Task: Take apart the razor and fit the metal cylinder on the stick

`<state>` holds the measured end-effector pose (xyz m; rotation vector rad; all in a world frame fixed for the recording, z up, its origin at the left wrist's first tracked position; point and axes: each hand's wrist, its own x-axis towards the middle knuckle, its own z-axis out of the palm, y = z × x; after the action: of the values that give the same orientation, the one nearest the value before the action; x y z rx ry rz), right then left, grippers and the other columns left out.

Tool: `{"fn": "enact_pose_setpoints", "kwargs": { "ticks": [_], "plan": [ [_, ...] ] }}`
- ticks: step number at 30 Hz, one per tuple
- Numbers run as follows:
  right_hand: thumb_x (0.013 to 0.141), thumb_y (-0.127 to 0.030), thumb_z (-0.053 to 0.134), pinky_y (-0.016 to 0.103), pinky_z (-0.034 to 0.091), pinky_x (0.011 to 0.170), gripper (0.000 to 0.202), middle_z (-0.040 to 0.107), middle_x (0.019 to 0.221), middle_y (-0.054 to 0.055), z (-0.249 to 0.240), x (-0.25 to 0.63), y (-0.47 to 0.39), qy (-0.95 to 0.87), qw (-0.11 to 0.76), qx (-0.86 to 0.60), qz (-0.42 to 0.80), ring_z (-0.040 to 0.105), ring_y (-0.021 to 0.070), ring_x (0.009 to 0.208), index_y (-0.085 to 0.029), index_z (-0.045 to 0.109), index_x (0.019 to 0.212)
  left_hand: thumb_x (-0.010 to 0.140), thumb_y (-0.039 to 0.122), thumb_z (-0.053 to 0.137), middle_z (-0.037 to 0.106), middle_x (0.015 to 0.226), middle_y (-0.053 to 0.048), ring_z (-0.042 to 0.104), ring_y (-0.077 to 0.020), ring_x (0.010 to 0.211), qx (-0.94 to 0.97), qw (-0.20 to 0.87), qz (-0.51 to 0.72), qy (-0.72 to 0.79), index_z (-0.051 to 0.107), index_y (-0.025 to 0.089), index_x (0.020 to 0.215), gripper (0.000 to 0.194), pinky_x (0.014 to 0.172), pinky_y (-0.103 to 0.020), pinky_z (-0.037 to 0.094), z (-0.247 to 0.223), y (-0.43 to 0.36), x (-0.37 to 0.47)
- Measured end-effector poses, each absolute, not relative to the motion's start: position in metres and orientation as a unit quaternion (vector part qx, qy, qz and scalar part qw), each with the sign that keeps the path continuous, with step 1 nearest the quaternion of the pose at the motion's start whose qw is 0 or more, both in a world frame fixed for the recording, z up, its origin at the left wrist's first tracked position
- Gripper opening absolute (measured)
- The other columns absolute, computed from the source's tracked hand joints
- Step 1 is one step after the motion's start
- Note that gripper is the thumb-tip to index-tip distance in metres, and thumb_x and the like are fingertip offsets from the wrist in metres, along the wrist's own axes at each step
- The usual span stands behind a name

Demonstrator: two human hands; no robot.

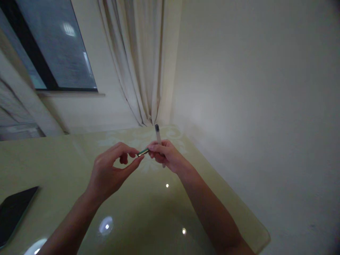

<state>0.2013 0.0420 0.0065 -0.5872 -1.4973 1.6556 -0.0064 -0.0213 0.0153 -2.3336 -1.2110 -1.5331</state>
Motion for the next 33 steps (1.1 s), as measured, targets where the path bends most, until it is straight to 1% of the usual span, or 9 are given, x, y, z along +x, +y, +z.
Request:
{"fn": "enact_pose_setpoints", "kwargs": {
  "ticks": [3, 7, 10, 13, 17, 21, 23, 28, 33],
  "plan": [
    [0.082, -0.043, 0.076, 0.025, 0.01, 0.041, 0.034, 0.039, 0.045, -0.009, 0.007, 0.199, 0.041, -0.577, 0.406, -0.234, 0.669, 0.021, 0.0044, 0.039, -0.015, 0.065, 0.064, 0.09, 0.022, 0.077, 0.058, 0.073, 0.005, 0.052, -0.0101, 0.062, -0.773, 0.052, -0.498, -0.39, 0.069, 0.021, 0.092, 0.008, 0.061, -0.024, 0.042, 0.017, -0.023, -0.005],
    [0.078, -0.04, 0.077, 0.024, 0.01, 0.04, 0.033, 0.049, 0.05, -0.006, 0.008, 0.199, 0.041, -0.564, 0.393, -0.242, 0.685, 0.024, 0.0029, 0.039, -0.014, 0.065, 0.063, 0.092, 0.028, 0.078, 0.063, 0.078, 0.004, 0.053, -0.0102, 0.062, -0.796, 0.004, -0.474, -0.377, 0.071, 0.021, 0.095, 0.01, 0.062, -0.023, 0.044, 0.02, -0.024, -0.007],
    [0.075, -0.039, 0.08, 0.025, 0.009, 0.04, 0.029, 0.054, 0.054, -0.005, 0.007, 0.201, 0.042, -0.562, 0.373, -0.248, 0.695, 0.025, 0.0024, 0.039, -0.013, 0.068, 0.067, 0.093, 0.035, 0.078, 0.066, 0.079, 0.003, 0.054, -0.0104, 0.062, -0.815, -0.049, -0.445, -0.369, 0.074, 0.023, 0.097, 0.014, 0.062, -0.023, 0.046, 0.02, -0.022, -0.01],
    [0.073, -0.038, 0.081, 0.025, 0.009, 0.04, 0.027, 0.057, 0.056, -0.005, 0.007, 0.201, 0.042, -0.564, 0.365, -0.253, 0.697, 0.026, 0.0025, 0.04, -0.013, 0.071, 0.07, 0.089, 0.042, 0.081, 0.067, 0.078, 0.003, 0.055, -0.0107, 0.061, -0.808, -0.071, -0.441, -0.385, 0.075, 0.024, 0.097, 0.021, 0.059, -0.023, 0.047, 0.019, -0.02, -0.01],
    [0.074, -0.038, 0.08, 0.026, 0.008, 0.042, 0.027, 0.058, 0.057, -0.004, 0.006, 0.199, 0.042, -0.564, 0.369, -0.258, 0.692, 0.026, 0.0028, 0.041, -0.013, 0.071, 0.07, 0.084, 0.048, 0.084, 0.068, 0.083, 0.003, 0.055, -0.0105, 0.06, -0.795, -0.076, -0.444, -0.406, 0.075, 0.025, 0.11, 0.036, 0.057, -0.023, 0.048, 0.017, -0.017, -0.006],
    [0.075, -0.039, 0.08, 0.027, 0.008, 0.043, 0.028, 0.053, 0.053, -0.006, 0.005, 0.197, 0.042, -0.556, 0.379, -0.267, 0.69, 0.024, 0.0035, 0.041, -0.014, 0.07, 0.068, 0.087, 0.044, 0.082, 0.067, 0.09, 0.001, 0.054, -0.01, 0.061, -0.806, -0.061, -0.437, -0.394, 0.074, 0.026, 0.118, 0.036, 0.058, -0.023, 0.049, 0.016, -0.017, -0.004],
    [0.075, -0.04, 0.081, 0.027, 0.008, 0.044, 0.028, 0.05, 0.053, -0.007, 0.006, 0.197, 0.041, -0.552, 0.378, -0.265, 0.695, 0.024, 0.0037, 0.042, -0.014, 0.072, 0.069, 0.089, 0.042, 0.08, 0.065, 0.091, 0.002, 0.053, -0.0097, 0.061, -0.806, -0.051, -0.438, -0.396, 0.073, 0.027, 0.121, 0.036, 0.059, -0.023, 0.049, 0.014, -0.017, -0.003],
    [0.077, -0.038, 0.077, 0.027, 0.007, 0.043, 0.025, 0.055, 0.059, -0.005, 0.008, 0.194, 0.038, -0.542, 0.396, -0.258, 0.695, 0.026, 0.0039, 0.043, -0.013, 0.079, 0.079, 0.091, 0.039, 0.077, 0.061, 0.09, 0.002, 0.05, -0.0092, 0.059, -0.799, -0.033, -0.432, -0.417, 0.072, 0.026, 0.123, 0.035, 0.057, -0.024, 0.047, 0.01, -0.016, 0.0],
    [0.078, -0.036, 0.074, 0.027, 0.006, 0.043, 0.023, 0.056, 0.059, -0.004, 0.007, 0.191, 0.038, -0.534, 0.401, -0.253, 0.7, 0.025, 0.0039, 0.043, -0.013, 0.077, 0.075, 0.093, 0.037, 0.074, 0.059, 0.09, 0.002, 0.049, -0.0101, 0.06, -0.801, 0.003, -0.418, -0.43, 0.07, 0.025, 0.124, 0.033, 0.059, -0.025, 0.047, 0.008, -0.017, 0.002]
  ]
}}
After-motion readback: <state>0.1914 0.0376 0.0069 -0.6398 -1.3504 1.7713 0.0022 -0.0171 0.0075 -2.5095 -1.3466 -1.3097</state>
